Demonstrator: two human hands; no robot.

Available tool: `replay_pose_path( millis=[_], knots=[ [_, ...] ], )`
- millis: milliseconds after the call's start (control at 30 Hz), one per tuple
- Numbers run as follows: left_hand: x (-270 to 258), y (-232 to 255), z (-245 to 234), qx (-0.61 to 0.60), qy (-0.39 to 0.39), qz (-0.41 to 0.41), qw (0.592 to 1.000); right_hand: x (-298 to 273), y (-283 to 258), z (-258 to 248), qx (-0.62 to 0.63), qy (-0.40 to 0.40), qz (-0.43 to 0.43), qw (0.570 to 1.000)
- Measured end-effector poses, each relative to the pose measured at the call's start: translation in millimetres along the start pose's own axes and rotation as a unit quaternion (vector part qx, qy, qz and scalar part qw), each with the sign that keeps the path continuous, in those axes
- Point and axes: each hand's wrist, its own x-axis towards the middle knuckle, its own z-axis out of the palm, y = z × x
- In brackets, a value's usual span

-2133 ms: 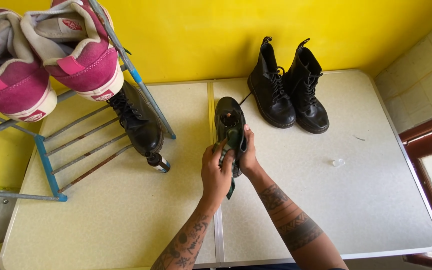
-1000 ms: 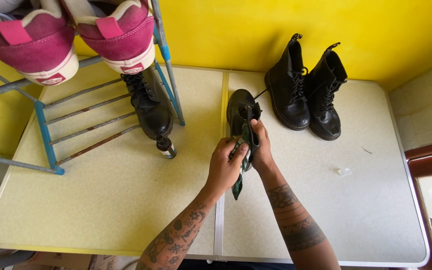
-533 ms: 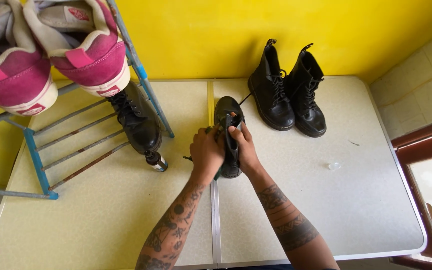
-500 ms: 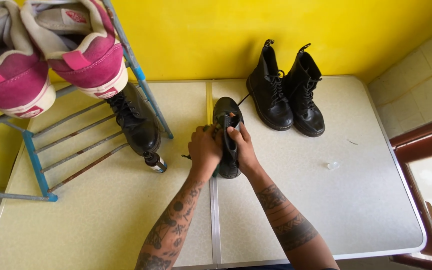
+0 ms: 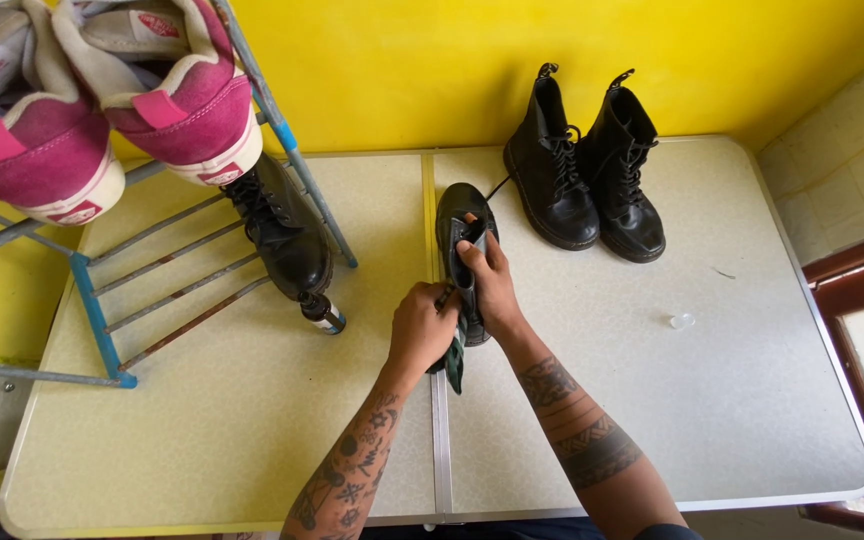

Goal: The person wipes a black boot with a cloth, then applies liquid from a small bottle and continues wiping the boot's surface. The boot remains on the table throughout the clip.

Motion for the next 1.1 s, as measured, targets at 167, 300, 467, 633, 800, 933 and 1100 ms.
replay_pose_path(
  millis=[167,300,467,633,800,933,1100],
  knots=[
    [-14.2,26.3,-30.6,-0.121,-0.021,0.007,0.992,-1.7,7.6,-0.2,0.016,-0.004,0.003,1.000],
    [-9.6,34.3,-32.4,-0.114,-0.004,0.050,0.992,-1.0,1.6,-2.3,0.061,0.025,0.036,0.997],
    [-18.8,53.6,-53.6,0.060,-0.050,0.045,0.996,-4.0,-2.7,3.4,0.026,0.019,0.030,0.999],
    [-14.5,41.1,-39.8,0.129,-0.038,0.040,0.990,-9.0,-11.4,7.2,0.011,0.009,0.024,1.000],
    [9.9,17.9,-23.4,0.172,0.055,0.055,0.982,-6.2,-4.0,1.6,0.001,-0.017,0.001,1.000],
    [29.9,-1.7,-11.0,0.162,0.060,0.043,0.984,-9.7,-8.0,4.2,0.000,-0.012,-0.002,1.000],
    [7.1,-1.2,-6.8,0.105,0.028,0.061,0.992,-11.1,-8.2,7.1,-0.009,-0.004,0.009,1.000]
  ],
)
